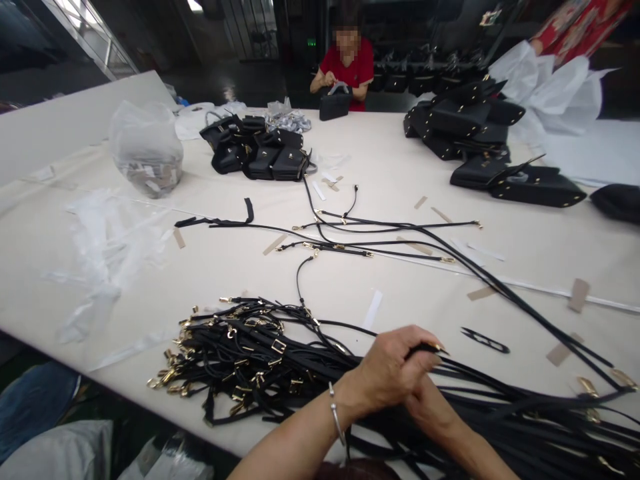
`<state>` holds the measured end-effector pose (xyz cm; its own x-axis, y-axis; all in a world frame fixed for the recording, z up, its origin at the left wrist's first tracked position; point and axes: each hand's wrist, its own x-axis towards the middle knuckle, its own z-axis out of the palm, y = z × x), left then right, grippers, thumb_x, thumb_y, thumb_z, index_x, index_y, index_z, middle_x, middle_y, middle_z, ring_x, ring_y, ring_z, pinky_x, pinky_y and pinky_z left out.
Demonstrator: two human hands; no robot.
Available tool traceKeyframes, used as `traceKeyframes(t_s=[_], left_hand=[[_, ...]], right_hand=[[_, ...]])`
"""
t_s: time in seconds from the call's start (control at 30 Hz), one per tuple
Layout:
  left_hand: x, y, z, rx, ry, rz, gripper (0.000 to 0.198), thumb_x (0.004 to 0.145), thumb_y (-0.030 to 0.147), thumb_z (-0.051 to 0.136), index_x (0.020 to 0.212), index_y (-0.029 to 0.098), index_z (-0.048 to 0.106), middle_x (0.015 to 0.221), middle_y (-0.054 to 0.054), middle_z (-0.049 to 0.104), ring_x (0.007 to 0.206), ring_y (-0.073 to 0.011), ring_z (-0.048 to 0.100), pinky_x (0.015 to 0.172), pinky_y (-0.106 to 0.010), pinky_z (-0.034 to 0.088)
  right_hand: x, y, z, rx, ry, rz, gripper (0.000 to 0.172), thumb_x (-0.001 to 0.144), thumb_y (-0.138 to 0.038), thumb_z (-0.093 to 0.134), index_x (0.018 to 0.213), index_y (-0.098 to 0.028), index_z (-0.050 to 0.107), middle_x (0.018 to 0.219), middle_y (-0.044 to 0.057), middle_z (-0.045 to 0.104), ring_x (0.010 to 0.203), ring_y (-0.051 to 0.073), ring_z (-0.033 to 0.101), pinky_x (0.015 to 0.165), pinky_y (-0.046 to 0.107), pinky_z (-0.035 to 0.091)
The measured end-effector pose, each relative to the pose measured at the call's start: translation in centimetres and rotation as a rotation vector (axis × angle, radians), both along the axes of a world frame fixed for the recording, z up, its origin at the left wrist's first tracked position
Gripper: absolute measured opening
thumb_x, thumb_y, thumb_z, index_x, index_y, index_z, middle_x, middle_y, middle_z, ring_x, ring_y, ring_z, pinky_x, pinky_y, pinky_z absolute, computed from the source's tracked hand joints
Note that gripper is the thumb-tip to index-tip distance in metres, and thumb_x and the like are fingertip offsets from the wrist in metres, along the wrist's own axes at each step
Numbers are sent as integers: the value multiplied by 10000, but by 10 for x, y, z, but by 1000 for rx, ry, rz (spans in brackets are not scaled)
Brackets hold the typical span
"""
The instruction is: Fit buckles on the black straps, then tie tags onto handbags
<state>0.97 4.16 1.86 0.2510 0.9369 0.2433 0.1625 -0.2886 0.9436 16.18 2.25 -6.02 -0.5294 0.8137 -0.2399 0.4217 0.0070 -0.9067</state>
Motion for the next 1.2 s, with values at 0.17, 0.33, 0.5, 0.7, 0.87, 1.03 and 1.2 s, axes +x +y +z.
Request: traceKeyframes(t_s=[0.17, 0.33, 0.5, 0.7, 0.87, 1.03, 1.2], left_hand=[[-64, 46, -40, -186, 682, 377, 252, 1004, 297, 400, 1145, 202, 586, 1109, -66, 685, 1050, -182, 639, 913, -270, 488], [-122, 41, -91, -419, 1129, 288, 299, 989, 227, 372, 1180, 138, 584, 1059, -163, 691, 1009, -300, 669, 821, -387, 511], [-147, 6, -108, -582, 1215, 194, 302, 970, 191, 386, 1190, 111, 578, 938, -191, 732, 932, -329, 713, 765, -411, 521], [-156, -3, -92, -589, 954, 489, 268, 963, 342, 371, 1088, 219, 573, 947, -119, 736, 885, -318, 713, 749, -401, 504], [-134, -1, -72, -502, 96, 657, 336, 865, 534, 522, 1025, 242, 567, 715, 11, 631, 558, -169, 600, 629, -297, 486], [-102, 2, -59, -668, -460, 561, 517, 815, 575, 627, 1164, 196, 589, 709, 51, 500, 436, -37, 318, 435, -197, 226], [-83, 3, -41, -753, -890, 379, 474, 777, 385, 751, 1170, 153, 623, 807, 6, 527, 588, -63, 460, 546, -210, 363]], right_hand=[[4, 33, 10, -152, -146, 92, 309, 918, -435, 481, 916, -206, 688, 708, 3, 663, 689, 197, 610, 672, 304, 489], [47, 90, -22, 111, -418, -128, 365, 871, -480, 459, 1000, -227, 688, 996, 45, 726, 945, 236, 650, 872, 336, 492], [97, 138, -38, 175, -602, -244, 302, 811, -396, 483, 919, -227, 709, 964, 56, 738, 923, 258, 666, 861, 361, 501], [174, 200, -32, 259, -905, -532, 428, 894, -321, 382, 1182, -152, 649, 1229, 148, 659, 1143, 314, 595, 1010, 418, 436], [209, 230, -38, 230, -1055, -541, 541, 793, -124, 433, 1311, -83, 582, 1209, 207, 657, 1131, 351, 614, 962, 445, 475], [213, 232, -48, 220, -1112, -450, 482, 778, -121, 430, 1203, -122, 659, 1122, 218, 687, 1031, 389, 651, 850, 496, 513], [220, 228, -45, 218, -1128, -385, 284, 763, -194, 448, 843, -173, 720, 983, 232, 704, 929, 433, 663, 791, 560, 498]])
